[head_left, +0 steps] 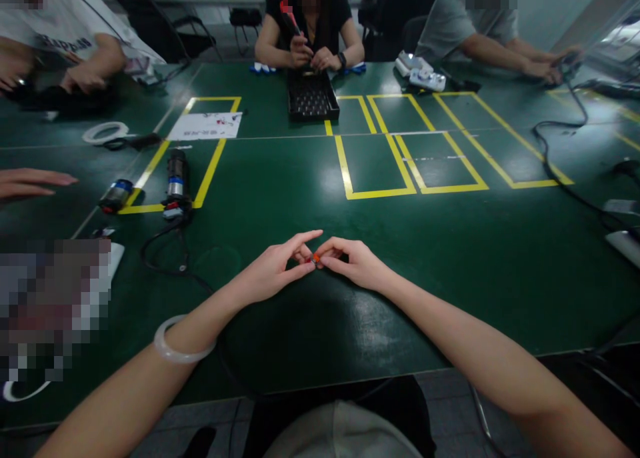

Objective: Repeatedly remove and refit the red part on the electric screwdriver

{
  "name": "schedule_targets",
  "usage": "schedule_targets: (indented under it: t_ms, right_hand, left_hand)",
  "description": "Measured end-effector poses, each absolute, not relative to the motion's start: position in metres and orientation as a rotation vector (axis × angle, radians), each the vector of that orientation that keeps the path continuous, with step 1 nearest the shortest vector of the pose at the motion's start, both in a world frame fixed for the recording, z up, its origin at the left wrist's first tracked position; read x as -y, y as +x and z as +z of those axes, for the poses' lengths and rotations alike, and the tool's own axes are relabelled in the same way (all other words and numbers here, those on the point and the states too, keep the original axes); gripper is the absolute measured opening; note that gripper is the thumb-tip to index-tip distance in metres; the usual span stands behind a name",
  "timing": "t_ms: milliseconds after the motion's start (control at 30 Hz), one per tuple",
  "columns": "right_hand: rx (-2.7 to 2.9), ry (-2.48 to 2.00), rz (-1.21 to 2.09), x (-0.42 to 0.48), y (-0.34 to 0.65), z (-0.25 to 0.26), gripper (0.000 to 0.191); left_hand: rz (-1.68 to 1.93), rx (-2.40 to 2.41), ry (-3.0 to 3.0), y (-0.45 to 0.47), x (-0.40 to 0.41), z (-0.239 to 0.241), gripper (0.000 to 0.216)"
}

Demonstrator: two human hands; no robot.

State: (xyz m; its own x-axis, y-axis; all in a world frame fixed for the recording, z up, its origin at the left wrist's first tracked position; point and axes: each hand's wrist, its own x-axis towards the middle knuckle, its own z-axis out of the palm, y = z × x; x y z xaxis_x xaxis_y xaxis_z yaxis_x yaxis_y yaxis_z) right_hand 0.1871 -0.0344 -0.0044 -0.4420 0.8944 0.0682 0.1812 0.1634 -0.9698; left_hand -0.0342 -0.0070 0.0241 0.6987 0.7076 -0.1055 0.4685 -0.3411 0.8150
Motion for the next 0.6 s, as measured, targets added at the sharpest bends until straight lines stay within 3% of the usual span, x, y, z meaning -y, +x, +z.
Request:
schedule_targets:
  t_ms: [100,300,600]
  right_hand:
    - [1.746,-0.993,1.336,0.0342,0.1874,-0.0055,0.010]
    - [1.715,-0.999,1.336,0.0335,0.1877,-0.0062,0.012]
    - [1.691,-0.983,1.372,0.0341,0.1853,-0.0116,0.017]
  left_hand:
    - [0.364,-0.935,2.029,-0.0333,0.0073,0.0251,0.056]
    - [0.435,-0.980,2.203,-0.0323,0.0075,0.0294,0.020]
    - [0.430,-0.880,2.440,-0.0317,0.0102,0.0228,0.014]
